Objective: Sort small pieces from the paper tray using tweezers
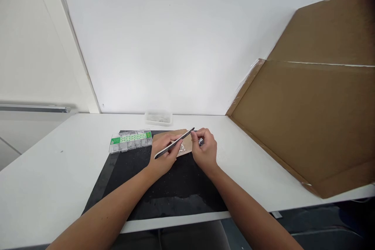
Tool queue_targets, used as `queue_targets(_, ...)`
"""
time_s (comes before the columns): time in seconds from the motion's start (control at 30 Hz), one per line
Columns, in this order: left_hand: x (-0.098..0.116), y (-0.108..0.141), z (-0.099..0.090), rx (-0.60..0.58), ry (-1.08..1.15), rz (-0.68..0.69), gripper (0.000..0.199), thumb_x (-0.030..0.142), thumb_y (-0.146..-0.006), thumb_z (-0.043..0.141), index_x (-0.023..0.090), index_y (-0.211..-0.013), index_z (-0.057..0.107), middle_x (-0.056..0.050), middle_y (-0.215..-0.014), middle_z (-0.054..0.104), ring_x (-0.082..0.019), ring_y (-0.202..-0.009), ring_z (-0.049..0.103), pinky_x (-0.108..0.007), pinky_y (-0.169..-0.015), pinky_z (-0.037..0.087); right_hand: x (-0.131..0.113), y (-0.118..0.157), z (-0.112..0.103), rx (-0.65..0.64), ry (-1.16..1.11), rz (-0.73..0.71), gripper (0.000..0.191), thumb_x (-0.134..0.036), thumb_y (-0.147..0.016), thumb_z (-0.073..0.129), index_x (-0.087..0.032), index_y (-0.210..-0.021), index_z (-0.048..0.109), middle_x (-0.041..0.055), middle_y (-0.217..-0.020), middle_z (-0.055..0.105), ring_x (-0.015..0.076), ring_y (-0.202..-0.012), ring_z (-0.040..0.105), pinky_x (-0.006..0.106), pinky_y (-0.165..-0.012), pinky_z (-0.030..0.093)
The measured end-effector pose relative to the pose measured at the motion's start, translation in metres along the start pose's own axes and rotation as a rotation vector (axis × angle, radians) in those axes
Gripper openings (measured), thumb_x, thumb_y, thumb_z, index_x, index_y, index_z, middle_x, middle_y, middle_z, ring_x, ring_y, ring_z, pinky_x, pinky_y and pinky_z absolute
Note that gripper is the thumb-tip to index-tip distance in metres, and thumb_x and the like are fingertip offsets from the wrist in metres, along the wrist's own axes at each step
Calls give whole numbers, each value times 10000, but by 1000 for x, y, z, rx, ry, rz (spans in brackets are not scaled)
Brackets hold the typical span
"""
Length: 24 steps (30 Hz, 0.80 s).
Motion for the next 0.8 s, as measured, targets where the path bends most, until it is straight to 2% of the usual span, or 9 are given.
queue_targets(0.13,4,1,-1,19,-16,35,149,303,-974,657,213,-1042,755,-33,-863,748,-126,-656,648,-259,-633,517,8,-1,-1,1,-33,62,260,-385,-1022,581,-239,-815,520,7,-764,601,196,-722,565,371,-740,441)
queue_targets(0.33,0,-1,-2,-2,-7,-12,181,332,-981,649,218,-1065,762,-46,-917,759,-112,-602,622,-267,-633,534,-17,4,8,-128,-31,-82,244,-365,-1016,585,-245,-809,532,0,-749,629,196,-718,593,403,-815,448)
queue_targets(0.47,-1,-1,-1,3,-10,-17,190,336,-981,649,219,-1085,757,-45,-940,764,-97,-568,610,-251,-595,530,-9,-1,1,-48,6,-26,270,-385,-1012,595,-242,-791,533,5,-746,637,197,-712,590,398,-800,447)
queue_targets(0.6,3,1,-1,22,-29,28,167,320,-970,666,210,-1057,757,-38,-926,765,-108,-625,655,-252,-643,549,8,-5,-5,10,-18,68,279,-398,-1011,598,-240,-791,533,8,-746,621,196,-706,577,379,-750,448)
queue_targets(0.67,3,1,-1,22,-24,23,170,320,-972,664,206,-1059,754,-39,-920,762,-106,-621,652,-250,-639,544,6,-3,-2,-16,-36,45,265,-388,-1013,595,-241,-801,532,10,-762,626,198,-724,585,379,-756,448)
queue_targets(0.8,0,-1,-1,-5,-21,-20,178,324,-977,654,204,-1056,758,-48,-938,764,-99,-597,627,-248,-614,523,-14,2,7,-128,-34,-105,230,-338,-1009,598,-243,-814,521,-5,-743,628,189,-706,587,395,-798,440)
Point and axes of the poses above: each hand's wrist, its own y-axis away from the middle knuckle, its own z-axis out of the palm, x = y × z, the point moved 7 cm from there along -y, towards the middle knuckle
